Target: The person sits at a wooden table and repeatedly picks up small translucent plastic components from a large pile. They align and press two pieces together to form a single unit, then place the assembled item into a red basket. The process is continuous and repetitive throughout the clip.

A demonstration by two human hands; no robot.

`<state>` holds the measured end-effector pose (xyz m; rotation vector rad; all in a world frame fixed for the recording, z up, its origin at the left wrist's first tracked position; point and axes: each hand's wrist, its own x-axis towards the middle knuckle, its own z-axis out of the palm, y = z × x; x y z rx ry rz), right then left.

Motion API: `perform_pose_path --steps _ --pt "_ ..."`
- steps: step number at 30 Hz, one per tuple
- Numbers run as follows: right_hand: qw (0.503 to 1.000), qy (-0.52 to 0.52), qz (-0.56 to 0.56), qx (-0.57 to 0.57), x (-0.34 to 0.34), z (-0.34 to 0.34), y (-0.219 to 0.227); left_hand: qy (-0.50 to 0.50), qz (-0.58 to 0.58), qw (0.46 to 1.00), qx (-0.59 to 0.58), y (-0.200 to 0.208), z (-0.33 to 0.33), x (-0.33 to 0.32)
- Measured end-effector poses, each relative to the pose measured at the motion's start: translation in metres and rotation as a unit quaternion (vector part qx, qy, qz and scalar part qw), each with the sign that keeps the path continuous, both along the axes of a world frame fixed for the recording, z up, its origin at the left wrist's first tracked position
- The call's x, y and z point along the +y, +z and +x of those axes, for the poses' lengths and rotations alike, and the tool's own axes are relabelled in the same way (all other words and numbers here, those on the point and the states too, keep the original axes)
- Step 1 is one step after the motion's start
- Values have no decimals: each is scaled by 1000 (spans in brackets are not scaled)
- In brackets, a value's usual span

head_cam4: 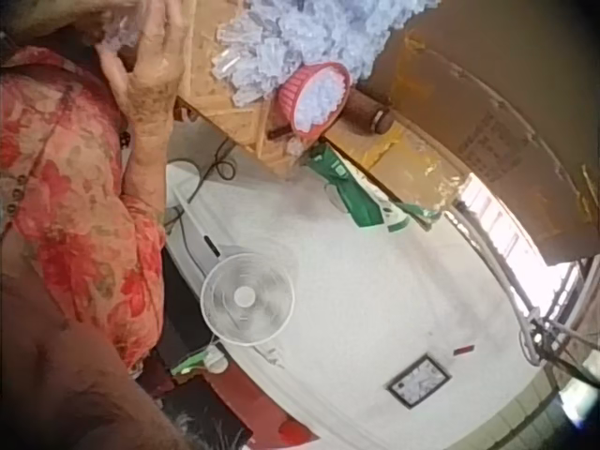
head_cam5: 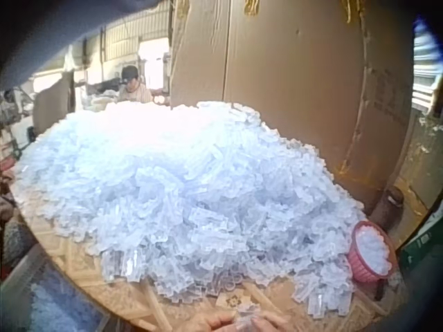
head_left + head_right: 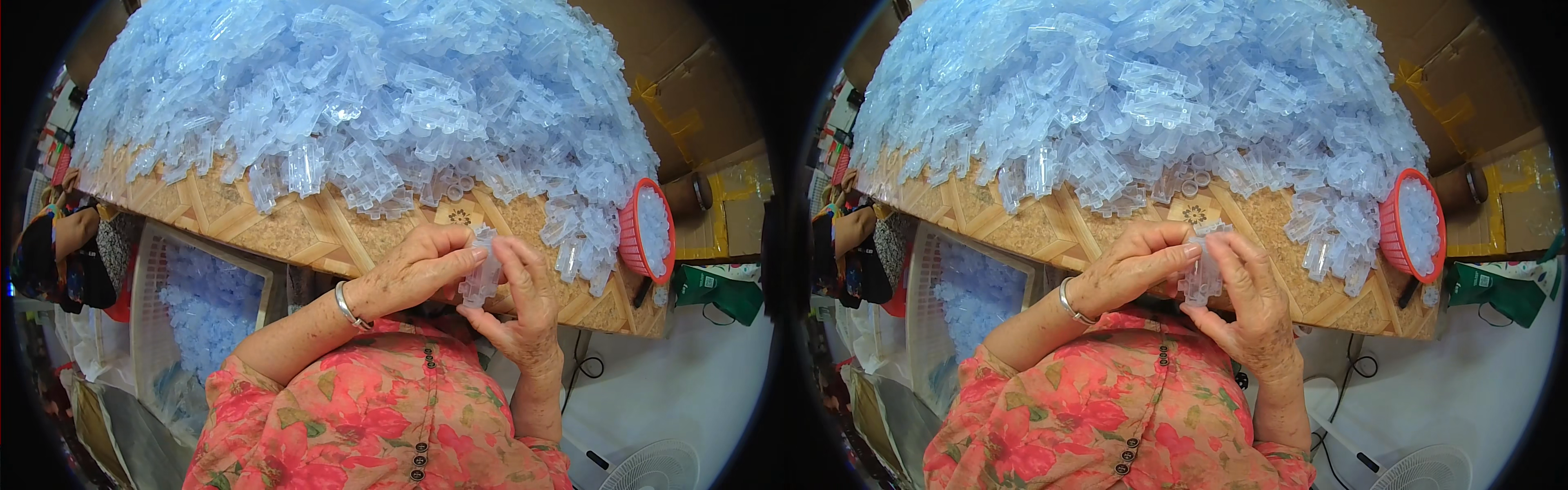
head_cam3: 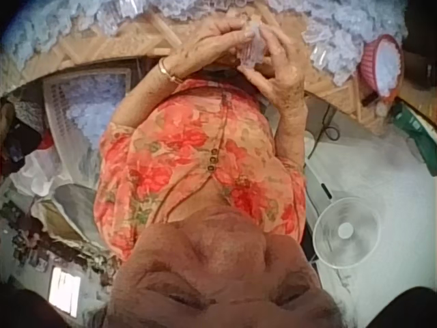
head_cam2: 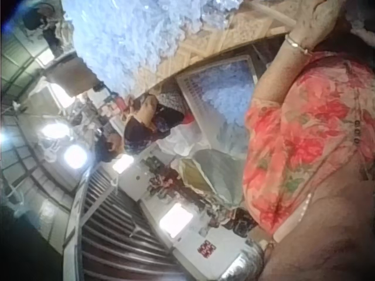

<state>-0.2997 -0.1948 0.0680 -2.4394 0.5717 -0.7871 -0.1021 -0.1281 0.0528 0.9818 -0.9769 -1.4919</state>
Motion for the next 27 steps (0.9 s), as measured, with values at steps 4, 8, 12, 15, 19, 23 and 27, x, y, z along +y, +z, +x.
perform_pose_path --steps 4,8,12,15,19,23,27 --pt "995 -32 93 -7 4 2 2 -26 13 999 -40 -6 4 2" --pt "910 -41 395 -116 -2 -10 -13 69 -76 990 -97 -11 -3 2" --pt "679 4 641 -356 -11 -28 -24 167 -176 877 -414 -7 1 4" --pt "668 -2 655 -352 -16 -35 -41 204 -230 820 -484 -17 -1 5" --pt "634 18 680 -368 -16 -35 -48 204 -246 800 -508 -21 -3 6" --pt "713 -13 625 -317 -15 -33 -46 189 -211 803 -525 -26 -3 6" --pt "776 -41 569 -269 -10 -23 -41 189 -204 804 -525 -30 -4 7"
